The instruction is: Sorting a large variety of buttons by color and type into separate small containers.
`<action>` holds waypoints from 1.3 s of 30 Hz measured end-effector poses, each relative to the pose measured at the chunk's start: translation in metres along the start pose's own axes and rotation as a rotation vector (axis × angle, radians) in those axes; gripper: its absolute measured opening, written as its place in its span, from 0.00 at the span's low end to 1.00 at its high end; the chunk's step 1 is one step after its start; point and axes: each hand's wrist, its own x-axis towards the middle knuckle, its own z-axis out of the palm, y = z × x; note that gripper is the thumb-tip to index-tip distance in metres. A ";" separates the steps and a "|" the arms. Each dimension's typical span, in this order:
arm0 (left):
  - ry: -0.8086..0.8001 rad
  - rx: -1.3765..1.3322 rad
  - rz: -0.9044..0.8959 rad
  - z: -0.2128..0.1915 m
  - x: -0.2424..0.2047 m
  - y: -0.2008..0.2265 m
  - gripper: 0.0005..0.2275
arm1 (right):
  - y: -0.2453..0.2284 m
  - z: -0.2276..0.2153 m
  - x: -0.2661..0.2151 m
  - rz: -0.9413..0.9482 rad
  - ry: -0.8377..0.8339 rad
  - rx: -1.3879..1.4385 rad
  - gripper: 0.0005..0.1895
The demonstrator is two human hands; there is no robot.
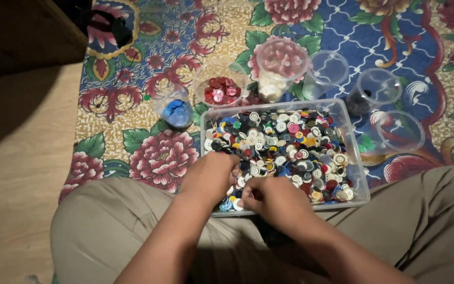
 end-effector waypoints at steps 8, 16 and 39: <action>-0.146 -0.095 -0.160 -0.050 -0.029 0.013 0.07 | 0.005 -0.013 -0.003 0.073 0.132 -0.253 0.06; -0.098 0.291 0.189 0.003 -0.016 -0.005 0.03 | 0.000 0.000 0.002 -0.188 0.216 -0.040 0.12; 0.168 -0.696 -0.028 -0.017 -0.006 0.009 0.10 | 0.028 -0.011 -0.013 -0.072 0.236 -0.219 0.10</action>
